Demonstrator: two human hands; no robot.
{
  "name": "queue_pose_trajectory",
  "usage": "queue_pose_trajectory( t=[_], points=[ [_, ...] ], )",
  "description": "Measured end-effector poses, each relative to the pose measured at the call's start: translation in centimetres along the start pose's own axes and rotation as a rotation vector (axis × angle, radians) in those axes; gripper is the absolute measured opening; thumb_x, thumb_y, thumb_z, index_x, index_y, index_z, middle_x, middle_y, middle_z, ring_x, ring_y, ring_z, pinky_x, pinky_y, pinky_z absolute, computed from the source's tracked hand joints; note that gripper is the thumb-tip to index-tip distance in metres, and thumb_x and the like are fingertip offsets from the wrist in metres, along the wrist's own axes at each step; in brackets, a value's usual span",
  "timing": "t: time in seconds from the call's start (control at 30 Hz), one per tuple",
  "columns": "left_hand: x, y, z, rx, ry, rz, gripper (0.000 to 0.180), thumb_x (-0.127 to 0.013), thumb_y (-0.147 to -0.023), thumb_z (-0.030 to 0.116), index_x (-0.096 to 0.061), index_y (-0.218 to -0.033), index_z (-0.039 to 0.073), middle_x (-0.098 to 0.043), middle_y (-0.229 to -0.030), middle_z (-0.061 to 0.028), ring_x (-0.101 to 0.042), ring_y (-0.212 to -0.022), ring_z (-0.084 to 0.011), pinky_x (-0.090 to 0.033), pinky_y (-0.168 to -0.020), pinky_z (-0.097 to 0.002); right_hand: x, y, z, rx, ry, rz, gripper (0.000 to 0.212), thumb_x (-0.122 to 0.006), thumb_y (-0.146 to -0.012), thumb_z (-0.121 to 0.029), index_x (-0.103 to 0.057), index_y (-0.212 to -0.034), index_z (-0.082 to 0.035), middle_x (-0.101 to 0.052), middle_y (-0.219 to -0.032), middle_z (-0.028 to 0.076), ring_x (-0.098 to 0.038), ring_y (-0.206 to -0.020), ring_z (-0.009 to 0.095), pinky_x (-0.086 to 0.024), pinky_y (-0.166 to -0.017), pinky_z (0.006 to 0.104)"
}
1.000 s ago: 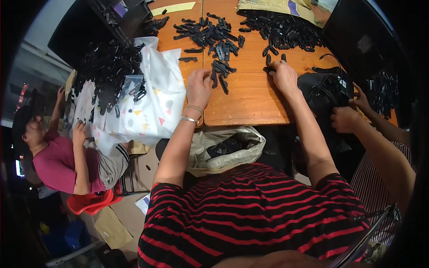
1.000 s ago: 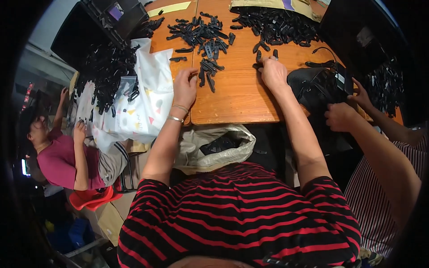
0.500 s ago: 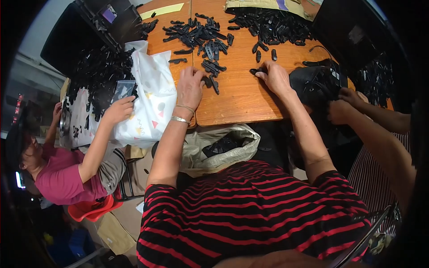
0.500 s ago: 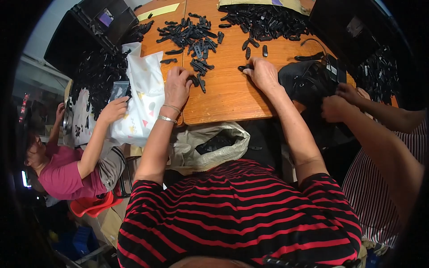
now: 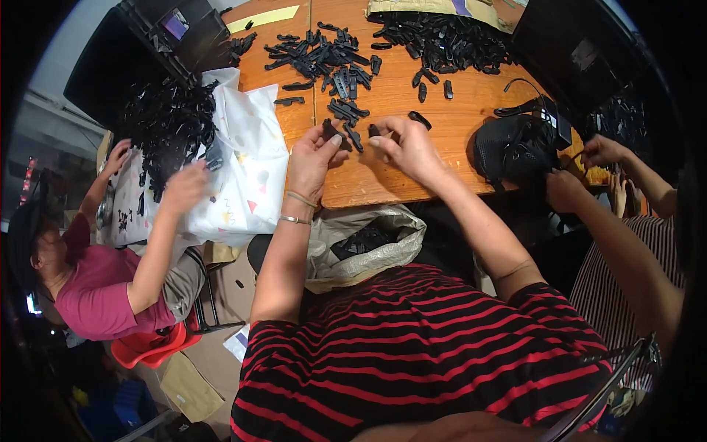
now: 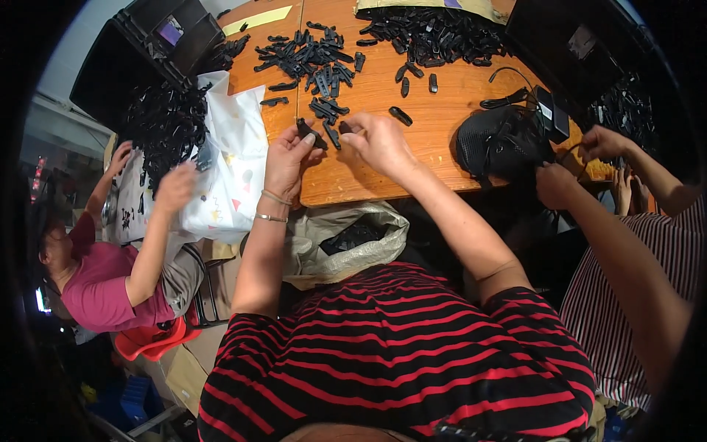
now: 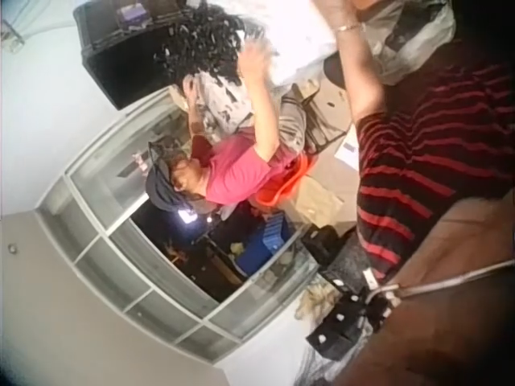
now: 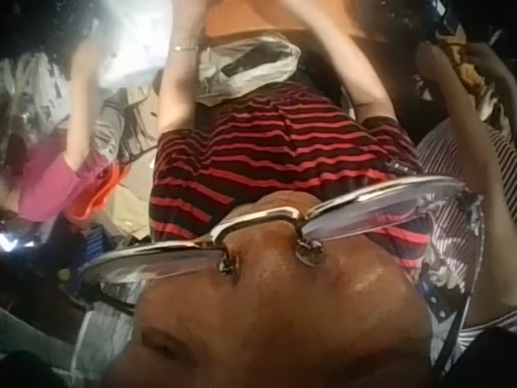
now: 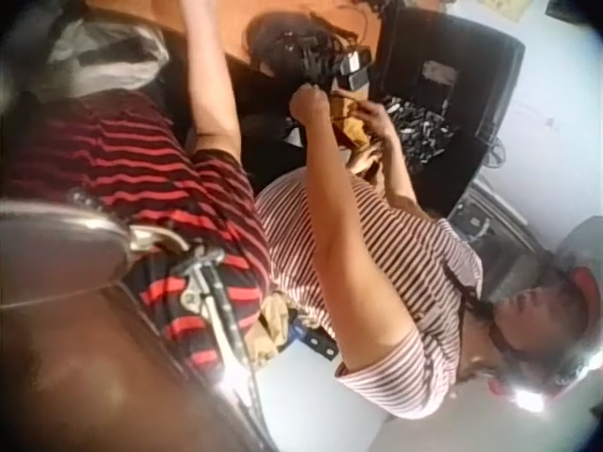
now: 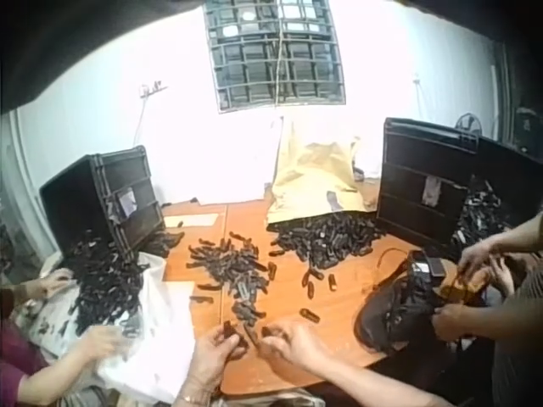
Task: Assembling small black plastic components by hand at a workstation.
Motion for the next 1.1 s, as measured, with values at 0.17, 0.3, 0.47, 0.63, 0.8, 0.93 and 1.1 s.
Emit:
queue_pose_trajectory(
  t=[0.17,0.3,0.47,0.63,0.8,0.93,1.1],
  points=[
    [-0.7,1.1,0.0,0.051,0.108,-0.113,0.030,-0.056,-0.094,0.012,-0.056,-0.122,0.003,-0.067,-0.099,-0.0056,-0.064,-0.077,-0.0101,-0.051,-0.059,-0.0190,-0.6,0.6,-1.9,0.354,0.192,0.096,0.019,-0.066,-0.083,-0.008,-0.061,-0.100,0.000,-0.063,-0.084,0.010,-0.063,-0.069,0.018,-0.049,-0.060,0.0287],
    [-0.7,2.0,-0.1,0.167,0.121,-0.285,0.035,-0.052,-0.096,0.015,-0.048,-0.130,0.004,-0.065,-0.093,-0.0051,-0.064,-0.074,-0.0109,-0.050,-0.056,-0.0200,-0.8,0.3,-2.9,0.488,0.135,0.009,0.025,-0.065,-0.083,-0.009,-0.061,-0.107,-0.003,-0.063,-0.096,0.014,-0.063,-0.088,0.030,-0.051,-0.071,0.0346],
    [-1.7,2.7,0.4,0.219,0.216,-0.270,0.034,-0.050,-0.097,0.018,-0.043,-0.126,0.002,-0.063,-0.091,-0.0085,-0.065,-0.073,-0.0146,-0.056,-0.061,-0.0262,-1.2,0.3,-1.4,0.430,0.098,-0.010,0.023,-0.065,-0.084,-0.016,-0.061,-0.103,-0.002,-0.063,-0.092,0.016,-0.061,-0.089,0.036,-0.050,-0.072,0.0403],
    [-2.6,3.4,-1.0,-0.005,0.073,-0.177,0.028,-0.057,-0.092,0.008,-0.050,-0.118,-0.001,-0.063,-0.094,-0.0092,-0.064,-0.074,-0.0133,-0.054,-0.063,-0.0241,-1.9,0.7,-1.3,-0.055,-0.350,-0.002,0.022,-0.061,-0.091,-0.015,-0.059,-0.103,0.004,-0.062,-0.075,0.007,-0.060,-0.058,0.011,-0.047,-0.050,0.0245],
    [-2.8,3.1,-2.2,-0.261,0.064,0.011,0.024,-0.061,-0.088,0.002,-0.057,-0.112,-0.002,-0.064,-0.095,-0.0055,-0.063,-0.076,-0.0106,-0.053,-0.068,-0.0211,-2.4,0.8,-1.5,-0.073,-0.464,-0.032,0.019,-0.059,-0.093,-0.015,-0.059,-0.098,0.004,-0.059,-0.069,0.003,-0.055,-0.051,0.006,-0.042,-0.044,0.0202],
    [-3.1,3.4,-1.3,-0.128,0.182,0.055,0.019,-0.062,-0.088,0.003,-0.059,-0.107,-0.002,-0.064,-0.096,-0.0044,-0.060,-0.080,-0.0074,-0.049,-0.069,-0.0190,-1.6,0.7,-1.0,0.042,-0.330,0.085,0.016,-0.061,-0.092,-0.012,-0.060,-0.097,0.004,-0.059,-0.068,0.003,-0.054,-0.051,0.006,-0.042,-0.044,0.0197],
    [-2.7,3.5,-0.6,-0.190,0.082,0.065,0.027,-0.059,-0.089,0.000,-0.054,-0.115,-0.002,-0.061,-0.102,-0.0051,-0.059,-0.086,-0.0083,-0.050,-0.076,-0.0208,-1.5,0.9,-1.9,0.339,0.036,0.156,0.017,-0.063,-0.087,-0.005,-0.061,-0.102,0.003,-0.061,-0.078,0.010,-0.062,-0.062,0.018,-0.048,-0.055,0.0287]
  ],
)
Point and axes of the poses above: each hand's wrist, its own y-axis away from the middle knuckle, its own x-axis out of the back of the hand, z = x × y, the point moved 2 cm from there along -y, towards the middle knuckle
